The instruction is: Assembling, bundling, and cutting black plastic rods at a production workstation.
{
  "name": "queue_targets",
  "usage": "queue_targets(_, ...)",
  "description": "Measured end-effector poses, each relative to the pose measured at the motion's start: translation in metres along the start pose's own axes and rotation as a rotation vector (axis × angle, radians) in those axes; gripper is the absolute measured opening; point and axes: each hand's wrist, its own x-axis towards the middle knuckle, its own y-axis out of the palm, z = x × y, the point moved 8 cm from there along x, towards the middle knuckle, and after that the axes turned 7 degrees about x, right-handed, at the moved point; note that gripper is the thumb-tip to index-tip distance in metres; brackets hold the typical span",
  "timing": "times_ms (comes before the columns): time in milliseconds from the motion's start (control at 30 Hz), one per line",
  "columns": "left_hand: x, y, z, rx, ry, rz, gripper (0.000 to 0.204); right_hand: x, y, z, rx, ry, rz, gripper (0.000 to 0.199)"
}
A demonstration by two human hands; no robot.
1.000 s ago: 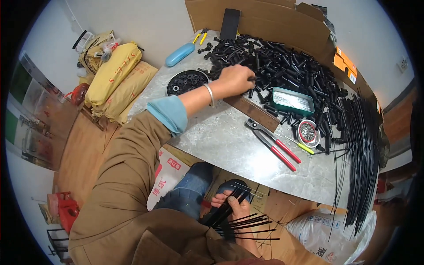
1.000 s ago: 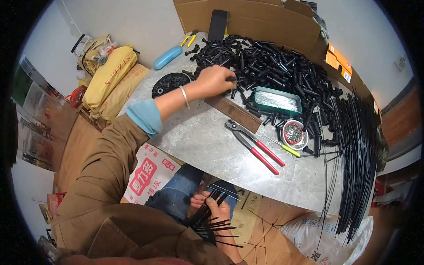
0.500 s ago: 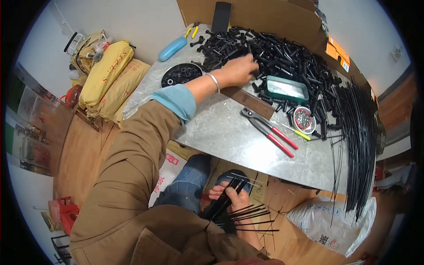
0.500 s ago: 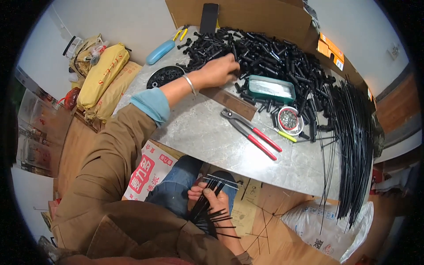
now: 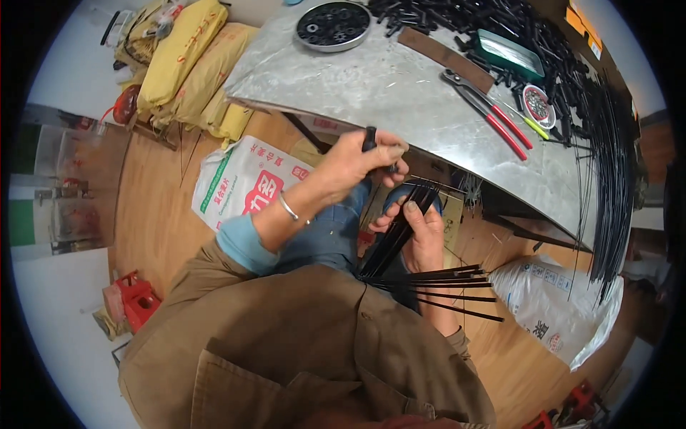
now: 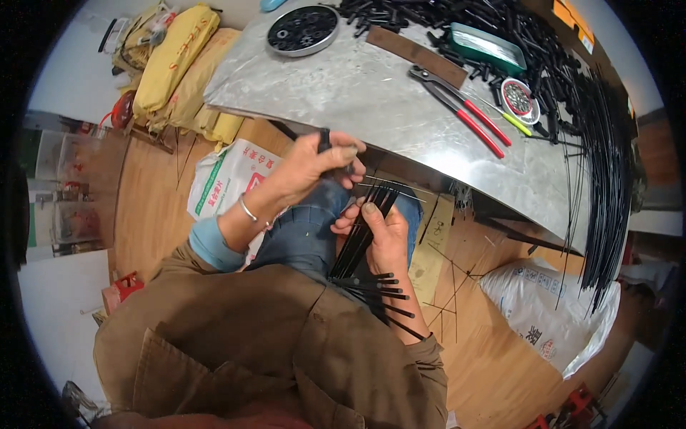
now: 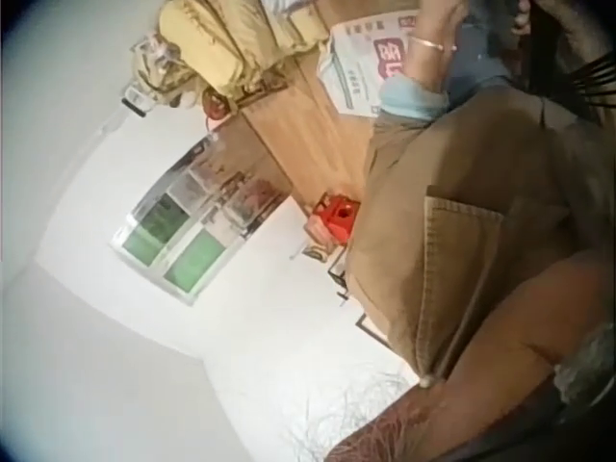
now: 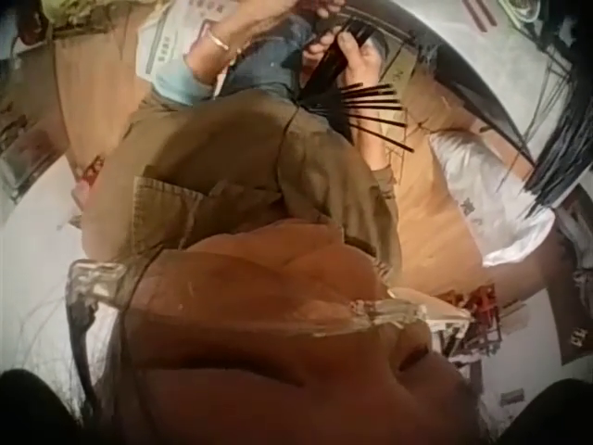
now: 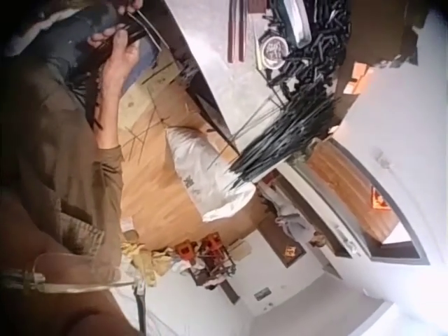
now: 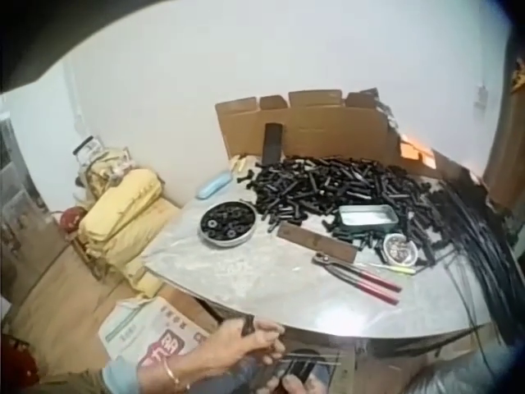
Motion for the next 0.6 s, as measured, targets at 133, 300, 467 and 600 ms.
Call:
queue_targets(133, -0.019, -0.001, 0.036, -0.343, -0.046, -0.013, 0.024, -0.006, 0.017, -0.011, -0.098, 0.019, 0.003, 0.019)
queue_targets(300, -0.020, 0.001, 0.031, -0.413, -0.035, 0.088, 0.024, -0.014, 0.032, -0.016, -0.111, -0.067, -0.033, 0.021)
queue_targets(467, -0.020, 0.000, 0.030, -0.445, -0.018, 0.099, 0.024, -0.018, 0.037, -0.020, -0.172, -0.105, -0.058, 0.019)
queue_targets(600, -0.017, 0.004, 0.028, -0.425, -0.015, 0.092, 0.023, -0.018, 0.035, -0.020, -0.180, -0.137, -0.048, 0.020)
